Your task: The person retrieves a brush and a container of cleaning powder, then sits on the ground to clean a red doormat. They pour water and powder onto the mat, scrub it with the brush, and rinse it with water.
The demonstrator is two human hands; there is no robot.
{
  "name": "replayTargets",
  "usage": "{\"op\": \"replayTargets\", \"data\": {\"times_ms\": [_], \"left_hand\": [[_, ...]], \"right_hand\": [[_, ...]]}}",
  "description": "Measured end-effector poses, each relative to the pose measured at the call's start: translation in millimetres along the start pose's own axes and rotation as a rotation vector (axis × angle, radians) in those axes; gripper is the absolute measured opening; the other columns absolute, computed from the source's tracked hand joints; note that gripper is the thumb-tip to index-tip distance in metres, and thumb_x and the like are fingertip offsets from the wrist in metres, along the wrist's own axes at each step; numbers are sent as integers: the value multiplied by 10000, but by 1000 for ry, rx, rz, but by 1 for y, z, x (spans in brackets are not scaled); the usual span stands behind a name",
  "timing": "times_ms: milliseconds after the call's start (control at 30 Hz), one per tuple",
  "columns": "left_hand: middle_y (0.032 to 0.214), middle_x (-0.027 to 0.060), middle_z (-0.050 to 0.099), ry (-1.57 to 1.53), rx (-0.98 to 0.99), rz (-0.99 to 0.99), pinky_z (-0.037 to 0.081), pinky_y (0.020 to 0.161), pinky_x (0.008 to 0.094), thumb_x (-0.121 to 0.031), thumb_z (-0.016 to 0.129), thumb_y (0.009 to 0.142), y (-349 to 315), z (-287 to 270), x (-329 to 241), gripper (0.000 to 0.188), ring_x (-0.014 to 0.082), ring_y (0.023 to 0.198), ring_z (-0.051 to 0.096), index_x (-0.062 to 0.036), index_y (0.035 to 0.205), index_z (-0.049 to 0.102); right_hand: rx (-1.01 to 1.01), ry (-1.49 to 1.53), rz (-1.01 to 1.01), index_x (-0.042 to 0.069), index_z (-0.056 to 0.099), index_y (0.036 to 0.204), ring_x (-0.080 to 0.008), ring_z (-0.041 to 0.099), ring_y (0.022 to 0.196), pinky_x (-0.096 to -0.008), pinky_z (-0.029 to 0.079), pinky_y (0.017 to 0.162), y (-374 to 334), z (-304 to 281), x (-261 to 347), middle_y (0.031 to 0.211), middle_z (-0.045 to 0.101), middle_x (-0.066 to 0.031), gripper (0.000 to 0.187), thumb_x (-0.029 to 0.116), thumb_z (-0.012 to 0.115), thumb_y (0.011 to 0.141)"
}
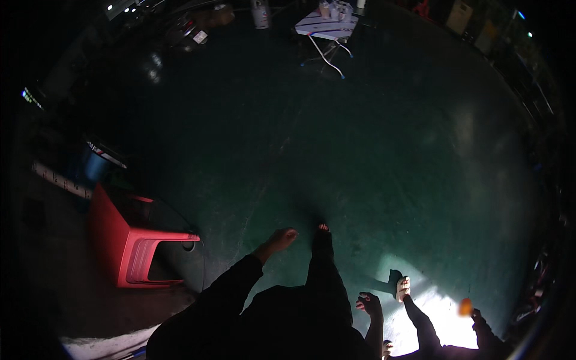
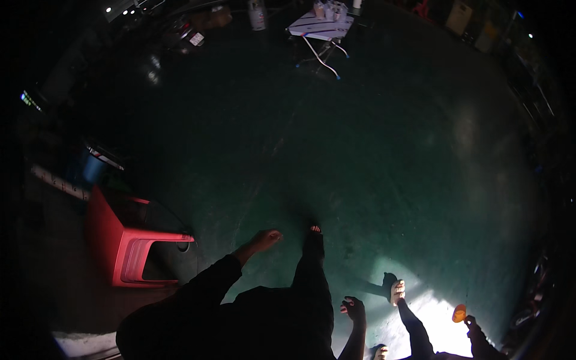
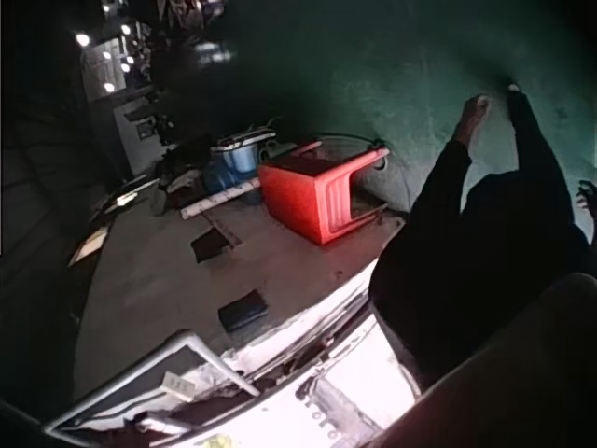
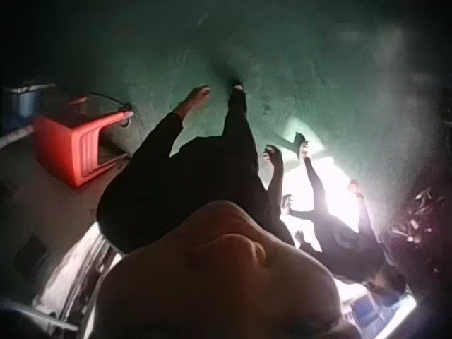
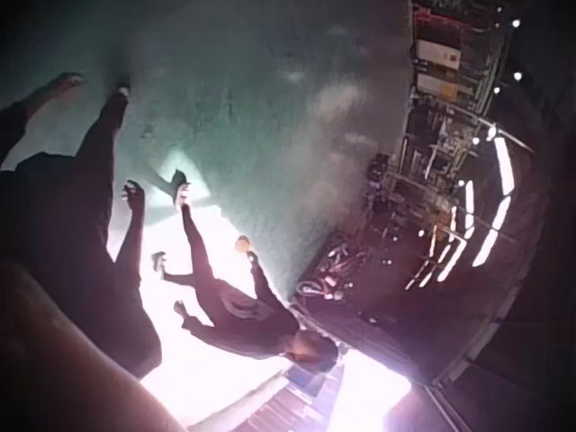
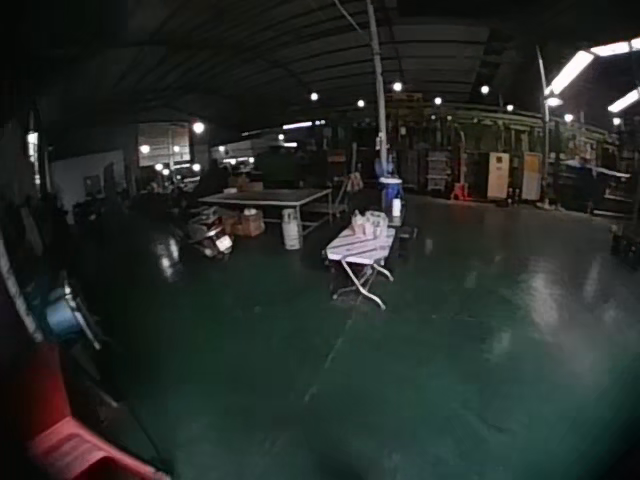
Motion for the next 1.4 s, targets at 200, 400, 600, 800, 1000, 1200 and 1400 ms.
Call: {"op": "replayTargets", "data": {"times_ms": [200, 400, 600, 800, 1000, 1200, 1400], "left_hand": [[972, 136, 635, -202, -524, -828, 481, 794, 383, -191, 472, 810, -87, -118, 172, 262, 288, 928, 607, -152, 1021, 623], [1041, 171, 611, -67, -408, -1334, 469, 835, 411, -183, 469, 766, -178, -151, 215, 281, 317, 1005, 572, -86, 946, 661], [734, 138, 641, -236, -249, -1194, 436, 659, 379, -328, 605, 681, -86, -198, 334, 325, 203, 733, 595, -44, 828, 665], [975, 185, 599, -39, -610, -809, 431, 783, 471, -344, 392, 861, 159, -632, 304, 335, 381, 947, 547, -68, 948, 560], [909, 82, 643, -352, -1187, -558, 487, 740, 398, -287, 468, 844, 246, -951, 376, 254, 295, 856, 612, -169, 1029, 595], [798, 96, 657, 401, -579, -1227, 507, 631, 415, -165, 548, 723, 186, -788, 615, 153, 295, 767, 630, -99, 785, 672], [632, 89, 606, -128, -72, -1182, 458, 533, 417, -213, 613, 608, 193, -738, 555, 114, 290, 659, 612, -106, 628, 646]], "right_hand": [[9, -212, -304, 14, 549, 1065, -193, 631, 564, -258, 444, 435, 281, -43, 288, 742, 634, -111, 265, 86, 546, 811], [148, -353, -558, 7, 563, 1044, -171, 609, 561, -237, 428, 426, 435, 111, 684, 727, 610, -120, 237, 106, 509, 835], [460, -226, -297, 118, 566, 992, -241, 578, 484, -325, 389, 356, 597, 319, 782, 682, 593, -139, 150, 135, 532, 847], [568, -910, -49, 105, 562, 1060, -259, 660, 710, -393, 520, 563, 572, 446, 840, 829, 650, -100, 206, 167, 533, 865], [265, -825, 26, 65, 543, 1040, -275, 647, 794, -428, 519, 646, 715, 538, 1027, 899, 632, -124, 200, 134, 517, 854], [607, -539, -221, 52, 496, 778, -174, 498, 464, -314, 362, 341, 830, 854, 1268, 605, 496, -73, 77, 91, 501, 845], [685, -832, -609, 40, 572, 972, -172, 575, 521, -282, 437, 414, 826, 1154, 1549, 709, 595, -88, 184, 143, 556, 819]]}}
Point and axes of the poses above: each hand's wrist, its own y-axis towards the middle knuckle, its own z-axis out of the palm, x = y × z, the point moved 6 cm from there along y, towards the middle knuckle
